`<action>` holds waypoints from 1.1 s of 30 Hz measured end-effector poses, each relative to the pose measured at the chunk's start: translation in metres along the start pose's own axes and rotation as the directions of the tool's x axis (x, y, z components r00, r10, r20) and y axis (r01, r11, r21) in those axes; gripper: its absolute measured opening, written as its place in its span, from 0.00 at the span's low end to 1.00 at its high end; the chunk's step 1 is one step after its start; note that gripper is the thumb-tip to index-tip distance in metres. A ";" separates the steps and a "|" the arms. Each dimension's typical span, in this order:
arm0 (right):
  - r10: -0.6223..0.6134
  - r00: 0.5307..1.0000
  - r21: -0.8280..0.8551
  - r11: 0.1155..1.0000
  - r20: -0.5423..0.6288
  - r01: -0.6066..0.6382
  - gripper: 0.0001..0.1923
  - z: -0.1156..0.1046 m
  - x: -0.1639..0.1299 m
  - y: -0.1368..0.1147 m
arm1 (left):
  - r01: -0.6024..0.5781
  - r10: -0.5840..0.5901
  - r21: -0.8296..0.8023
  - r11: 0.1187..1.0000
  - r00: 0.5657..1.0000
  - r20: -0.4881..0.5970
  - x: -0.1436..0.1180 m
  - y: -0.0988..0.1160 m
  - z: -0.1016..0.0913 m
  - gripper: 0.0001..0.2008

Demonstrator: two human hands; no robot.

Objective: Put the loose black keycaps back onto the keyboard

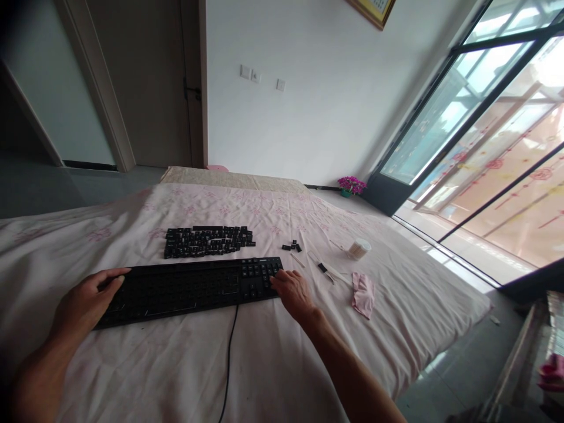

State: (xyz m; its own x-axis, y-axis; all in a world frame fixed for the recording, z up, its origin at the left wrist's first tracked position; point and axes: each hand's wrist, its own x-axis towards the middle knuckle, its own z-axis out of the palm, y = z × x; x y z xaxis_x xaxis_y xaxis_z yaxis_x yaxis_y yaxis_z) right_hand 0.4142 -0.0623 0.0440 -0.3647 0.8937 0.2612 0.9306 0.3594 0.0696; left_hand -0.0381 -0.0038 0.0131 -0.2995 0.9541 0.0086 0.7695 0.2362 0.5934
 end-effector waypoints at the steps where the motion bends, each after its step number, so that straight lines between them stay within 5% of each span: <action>1: -0.002 1.000 0.000 1.000 0.000 0.002 0.11 0.000 0.000 0.000 | -0.005 0.005 -0.001 1.000 1.000 -0.003 0.000 0.000 0.000 0.20; 14: 0.011 1.000 -0.097 0.995 0.025 -0.008 0.11 0.006 -0.007 -0.007 | 0.010 -0.010 -0.010 1.000 1.000 0.012 -0.002 0.003 -0.003 0.20; 25: 0.042 0.999 -0.130 0.990 -0.018 -0.044 0.28 0.012 -0.022 -0.022 | -0.006 0.006 0.021 1.000 1.000 0.006 0.003 -0.003 0.003 0.21; 33: 0.068 0.997 0.032 0.997 -0.031 -0.067 0.26 0.001 -0.016 -0.009 | -0.002 0.002 -0.008 1.000 1.000 0.022 0.007 -0.006 0.004 0.20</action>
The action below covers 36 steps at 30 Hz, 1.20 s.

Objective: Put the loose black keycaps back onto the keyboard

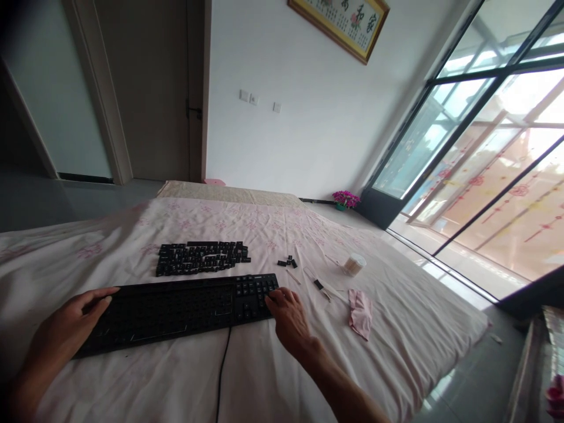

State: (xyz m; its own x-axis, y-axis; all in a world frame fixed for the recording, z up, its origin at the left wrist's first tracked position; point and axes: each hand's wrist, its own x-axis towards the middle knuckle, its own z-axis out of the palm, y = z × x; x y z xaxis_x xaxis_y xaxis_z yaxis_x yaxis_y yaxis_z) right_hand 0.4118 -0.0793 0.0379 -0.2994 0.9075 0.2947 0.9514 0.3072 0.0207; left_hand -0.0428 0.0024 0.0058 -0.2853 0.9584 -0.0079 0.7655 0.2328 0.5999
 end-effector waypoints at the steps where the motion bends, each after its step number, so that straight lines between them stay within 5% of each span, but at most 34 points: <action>1: 0.019 1.000 0.033 0.999 -0.008 -0.019 0.25 -0.002 0.005 0.008 | 0.003 -0.003 -0.006 1.000 1.000 0.010 0.001 -0.001 0.000 0.21; 5: 0.249 0.966 0.079 0.967 -0.073 -0.243 0.19 -0.003 0.043 0.059 | 0.003 -0.003 -0.020 1.000 1.000 0.023 0.003 -0.003 0.002 0.21; 9: 0.548 0.833 -0.013 0.836 0.069 -0.549 0.17 0.002 0.094 0.107 | 0.005 -0.005 -0.037 0.999 1.000 0.008 0.004 -0.005 0.003 0.20; 18: 0.653 0.733 -0.097 0.755 0.189 -0.648 0.11 0.030 0.153 0.135 | 0.042 -0.040 -0.065 0.997 0.999 0.020 0.002 -0.003 0.002 0.20; 25: 0.603 0.778 -0.035 0.794 0.177 -0.607 0.11 0.029 0.164 0.126 | 0.061 -0.061 -0.050 0.997 0.998 0.017 0.001 0.000 0.001 0.19; 31: 0.425 0.874 0.130 0.877 0.236 -0.462 0.15 0.040 0.162 0.078 | 0.052 -0.051 -0.036 0.998 0.998 0.036 0.001 0.000 0.001 0.20; 36: 0.322 0.910 0.151 0.918 0.260 -0.367 0.11 0.050 0.155 0.053 | 0.043 -0.042 -0.010 0.999 0.999 0.028 0.000 0.004 0.000 0.21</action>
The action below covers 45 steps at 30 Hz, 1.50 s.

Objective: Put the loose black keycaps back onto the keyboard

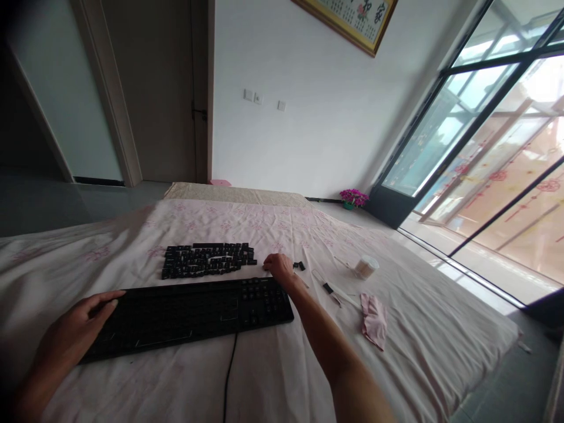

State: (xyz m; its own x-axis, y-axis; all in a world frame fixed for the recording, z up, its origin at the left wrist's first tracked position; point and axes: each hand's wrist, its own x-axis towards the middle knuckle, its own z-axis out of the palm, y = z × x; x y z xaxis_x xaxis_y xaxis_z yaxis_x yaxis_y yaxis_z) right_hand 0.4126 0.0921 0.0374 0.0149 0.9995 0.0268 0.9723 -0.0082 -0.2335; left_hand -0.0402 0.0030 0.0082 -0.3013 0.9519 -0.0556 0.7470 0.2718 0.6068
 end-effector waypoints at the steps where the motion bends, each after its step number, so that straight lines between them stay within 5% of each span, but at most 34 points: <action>1: -0.011 1.000 -0.010 1.000 0.005 0.011 0.11 0.000 -0.001 0.000 | -0.002 0.002 -0.001 1.000 1.000 -0.002 0.000 0.001 0.000 0.20; 22: -0.074 0.993 -0.282 0.955 0.087 0.095 0.12 -0.016 -0.012 -0.020 | -0.023 0.023 0.005 1.000 1.000 -0.017 -0.002 0.001 -0.003 0.20; 30: -0.269 0.957 -0.088 0.961 -0.109 0.260 0.14 -0.038 -0.088 -0.019 | -0.049 0.049 0.013 0.999 0.998 -0.031 -0.005 0.000 -0.003 0.20; 35: -0.260 0.953 -0.019 0.965 -0.154 0.260 0.12 -0.034 -0.134 0.000 | -0.041 0.042 0.023 0.999 0.998 -0.036 -0.004 0.000 -0.002 0.20; 45: -0.310 0.939 -0.181 0.942 -0.149 0.282 0.13 -0.018 -0.155 0.017 | -0.048 0.049 0.025 0.999 0.998 -0.044 -0.003 -0.001 -0.001 0.20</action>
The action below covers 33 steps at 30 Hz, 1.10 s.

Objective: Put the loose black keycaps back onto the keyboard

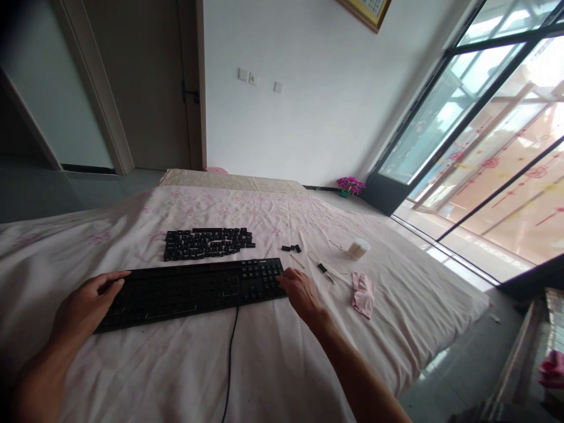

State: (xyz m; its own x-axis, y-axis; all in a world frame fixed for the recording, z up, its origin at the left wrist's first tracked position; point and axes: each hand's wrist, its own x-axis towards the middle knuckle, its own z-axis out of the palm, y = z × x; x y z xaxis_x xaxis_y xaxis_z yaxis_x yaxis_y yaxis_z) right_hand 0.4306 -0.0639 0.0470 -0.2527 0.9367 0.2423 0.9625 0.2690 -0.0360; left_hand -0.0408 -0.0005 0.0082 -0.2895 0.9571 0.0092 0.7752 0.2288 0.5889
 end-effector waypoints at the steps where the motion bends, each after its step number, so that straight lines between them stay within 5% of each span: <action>1: -0.002 1.000 -0.012 1.000 0.019 0.002 0.13 0.000 0.000 -0.001 | -0.006 0.006 -0.003 1.000 1.000 0.005 0.000 0.000 -0.001 0.20; 8: -0.054 0.990 -0.089 0.994 0.132 0.066 0.15 -0.001 0.002 0.000 | -0.013 0.013 -0.019 1.000 1.000 -0.004 -0.002 0.001 -0.002 0.20; 20: -0.091 0.990 -0.184 0.977 0.110 0.111 0.13 0.003 -0.005 -0.005 | -0.007 0.007 -0.006 1.000 1.000 0.006 -0.002 0.000 -0.001 0.21; 25: -0.063 0.996 -0.210 0.975 0.071 0.077 0.27 0.010 -0.018 -0.011 | 0.006 -0.006 0.009 1.000 1.000 0.020 0.000 -0.001 -0.001 0.21; 33: -0.041 0.999 -0.150 0.988 0.028 0.045 0.35 0.012 -0.026 -0.019 | 0.016 -0.015 -0.006 1.000 0.999 0.038 0.004 -0.005 0.002 0.21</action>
State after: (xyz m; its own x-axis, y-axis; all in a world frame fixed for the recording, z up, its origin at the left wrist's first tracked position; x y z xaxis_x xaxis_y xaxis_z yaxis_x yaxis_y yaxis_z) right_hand 0.4177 -0.0904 0.0298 -0.2945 0.9308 0.2166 0.9542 0.2739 0.1203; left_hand -0.0446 0.0027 0.0037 -0.2801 0.9595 -0.0303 0.7671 0.2426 0.5939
